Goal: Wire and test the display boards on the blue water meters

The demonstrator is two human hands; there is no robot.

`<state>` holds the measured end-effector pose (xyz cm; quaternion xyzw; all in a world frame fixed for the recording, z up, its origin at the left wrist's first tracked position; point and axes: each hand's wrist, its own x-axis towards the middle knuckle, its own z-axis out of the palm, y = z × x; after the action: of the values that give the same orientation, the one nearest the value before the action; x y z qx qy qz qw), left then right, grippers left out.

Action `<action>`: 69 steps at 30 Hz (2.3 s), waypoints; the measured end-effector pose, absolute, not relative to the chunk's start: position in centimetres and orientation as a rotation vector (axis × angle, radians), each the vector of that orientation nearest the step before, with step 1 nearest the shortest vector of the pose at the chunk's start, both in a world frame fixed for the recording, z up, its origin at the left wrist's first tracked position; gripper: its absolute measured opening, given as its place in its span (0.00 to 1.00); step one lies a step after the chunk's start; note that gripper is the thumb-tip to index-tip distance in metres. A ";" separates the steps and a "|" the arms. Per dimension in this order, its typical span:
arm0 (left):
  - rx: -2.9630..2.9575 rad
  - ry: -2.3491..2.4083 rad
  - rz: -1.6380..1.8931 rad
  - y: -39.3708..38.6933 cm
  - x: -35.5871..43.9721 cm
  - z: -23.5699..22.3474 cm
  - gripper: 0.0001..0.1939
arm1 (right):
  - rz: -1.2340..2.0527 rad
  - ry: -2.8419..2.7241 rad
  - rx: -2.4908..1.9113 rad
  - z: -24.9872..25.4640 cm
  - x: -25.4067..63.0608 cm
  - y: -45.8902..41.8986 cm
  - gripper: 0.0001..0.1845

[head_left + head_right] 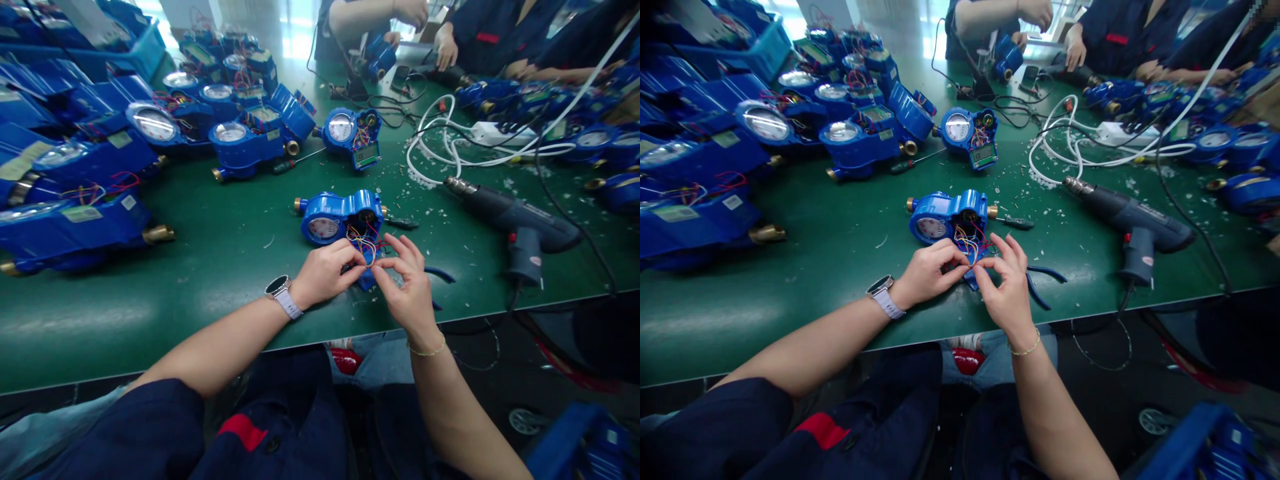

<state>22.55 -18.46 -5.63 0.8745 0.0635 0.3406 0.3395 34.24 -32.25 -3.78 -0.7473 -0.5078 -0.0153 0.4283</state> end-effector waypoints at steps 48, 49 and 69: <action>1.511 0.401 0.521 -17.4 23.6 -6.8 0.13 | -0.173 -1.280 -1.752 -7.0 33.5 -30.6 0.11; 1.472 0.408 0.504 -17.4 23.6 -6.8 0.13 | -0.177 -1.285 -1.752 -7.0 33.5 -30.6 0.11; 1.797 0.457 0.665 -17.2 22.8 -6.1 0.06 | -0.357 -1.319 -1.946 -5.3 34.1 -29.3 0.08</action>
<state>22.81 -17.22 -6.05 0.7601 0.1932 0.2812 0.5530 34.05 -29.28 -5.32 -0.7594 -0.5146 -0.1394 0.3729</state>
